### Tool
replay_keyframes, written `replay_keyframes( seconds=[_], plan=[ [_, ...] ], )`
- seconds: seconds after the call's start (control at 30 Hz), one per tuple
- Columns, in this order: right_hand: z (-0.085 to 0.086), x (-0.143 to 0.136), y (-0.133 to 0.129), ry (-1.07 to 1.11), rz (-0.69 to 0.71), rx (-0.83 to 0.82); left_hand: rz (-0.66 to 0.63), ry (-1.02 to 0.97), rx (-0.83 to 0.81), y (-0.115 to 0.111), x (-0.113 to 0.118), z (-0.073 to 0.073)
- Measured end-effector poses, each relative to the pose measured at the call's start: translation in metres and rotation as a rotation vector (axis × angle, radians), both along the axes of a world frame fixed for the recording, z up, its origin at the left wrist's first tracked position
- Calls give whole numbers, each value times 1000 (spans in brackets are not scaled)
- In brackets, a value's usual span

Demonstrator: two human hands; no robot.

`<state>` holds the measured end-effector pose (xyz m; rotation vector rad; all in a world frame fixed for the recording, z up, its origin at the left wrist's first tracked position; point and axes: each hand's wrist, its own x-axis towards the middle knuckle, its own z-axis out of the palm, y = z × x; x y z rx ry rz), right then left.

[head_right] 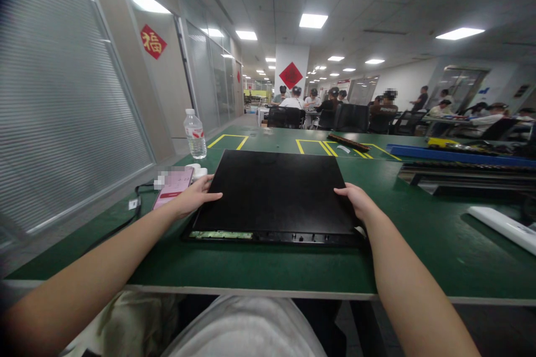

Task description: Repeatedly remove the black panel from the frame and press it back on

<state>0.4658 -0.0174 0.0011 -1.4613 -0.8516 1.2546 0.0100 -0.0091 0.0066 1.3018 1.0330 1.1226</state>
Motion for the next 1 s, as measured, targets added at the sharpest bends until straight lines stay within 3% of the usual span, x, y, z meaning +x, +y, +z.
replay_keyframes(
  seconds=[1.0],
  plan=[
    [1,-1,-2,-14,2,-7,10,12,-38,-5,2,7]
  ],
)
